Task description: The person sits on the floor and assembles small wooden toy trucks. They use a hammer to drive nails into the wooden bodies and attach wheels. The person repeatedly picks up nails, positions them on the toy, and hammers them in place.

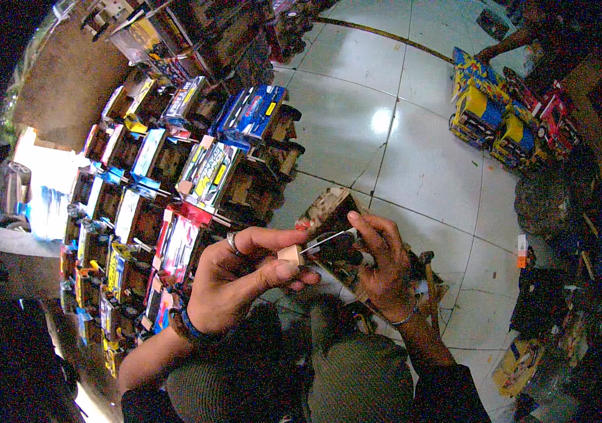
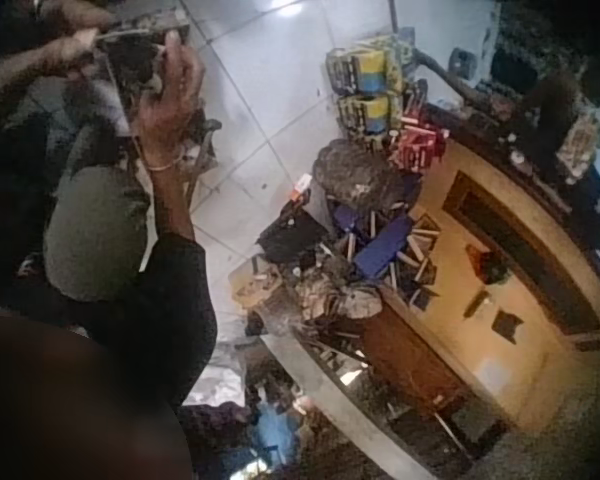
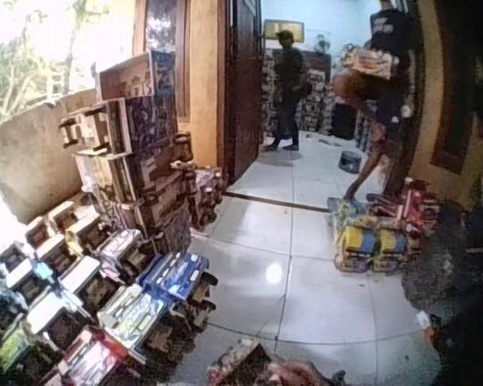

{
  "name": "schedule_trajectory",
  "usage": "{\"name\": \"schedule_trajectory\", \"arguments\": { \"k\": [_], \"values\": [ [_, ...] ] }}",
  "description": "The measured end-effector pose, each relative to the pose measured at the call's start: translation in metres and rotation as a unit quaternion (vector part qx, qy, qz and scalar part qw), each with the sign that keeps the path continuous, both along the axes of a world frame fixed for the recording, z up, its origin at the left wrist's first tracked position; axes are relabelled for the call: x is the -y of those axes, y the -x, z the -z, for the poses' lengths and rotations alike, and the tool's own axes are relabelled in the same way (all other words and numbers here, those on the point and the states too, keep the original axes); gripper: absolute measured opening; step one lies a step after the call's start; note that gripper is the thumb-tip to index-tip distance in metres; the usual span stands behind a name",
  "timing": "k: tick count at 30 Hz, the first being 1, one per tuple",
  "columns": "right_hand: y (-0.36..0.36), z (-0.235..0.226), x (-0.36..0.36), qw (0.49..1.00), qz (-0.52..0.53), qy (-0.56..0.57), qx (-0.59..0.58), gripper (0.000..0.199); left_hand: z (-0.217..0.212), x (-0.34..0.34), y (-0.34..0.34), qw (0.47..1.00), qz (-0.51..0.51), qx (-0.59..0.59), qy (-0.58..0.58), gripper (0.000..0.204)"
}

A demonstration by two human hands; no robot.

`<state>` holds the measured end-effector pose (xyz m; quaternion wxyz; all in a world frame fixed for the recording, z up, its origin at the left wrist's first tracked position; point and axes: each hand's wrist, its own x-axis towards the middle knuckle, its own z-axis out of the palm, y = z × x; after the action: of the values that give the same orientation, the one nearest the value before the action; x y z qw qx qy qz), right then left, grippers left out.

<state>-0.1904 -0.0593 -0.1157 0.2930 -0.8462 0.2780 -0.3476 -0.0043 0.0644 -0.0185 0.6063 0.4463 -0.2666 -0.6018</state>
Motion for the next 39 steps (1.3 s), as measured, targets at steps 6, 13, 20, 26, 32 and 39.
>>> {"name": "schedule_trajectory", "arguments": {
  "k": [6, 13, 20, 26, 32, 39],
  "values": [
    [0.000, 0.006, 0.000, 0.999, -0.009, -0.033, 0.019, 0.061, 0.003, 0.000, -0.001, 1.000, 0.004, 0.023, 0.017, 0.037],
    [0.002, 0.007, -0.002, 0.999, -0.010, -0.043, 0.002, 0.059, 0.005, 0.001, -0.002, 0.999, 0.012, 0.046, 0.016, 0.037],
    [-0.001, 0.008, -0.002, 1.000, -0.016, -0.016, 0.003, 0.051, 0.003, 0.002, 0.000, 0.999, -0.005, 0.035, -0.004, 0.036],
    [-0.002, 0.010, -0.003, 1.000, -0.013, -0.028, 0.009, 0.055, 0.004, 0.001, -0.002, 0.999, 0.000, 0.044, -0.005, 0.036],
    [-0.001, 0.013, -0.002, 1.000, -0.013, -0.018, -0.006, 0.053, 0.006, 0.001, -0.002, 1.000, -0.001, 0.020, -0.006, 0.036],
    [0.001, 0.017, -0.001, 0.999, -0.031, -0.035, -0.001, 0.074, 0.008, 0.002, -0.002, 0.999, 0.001, 0.034, -0.002, 0.037]
  ]
}}
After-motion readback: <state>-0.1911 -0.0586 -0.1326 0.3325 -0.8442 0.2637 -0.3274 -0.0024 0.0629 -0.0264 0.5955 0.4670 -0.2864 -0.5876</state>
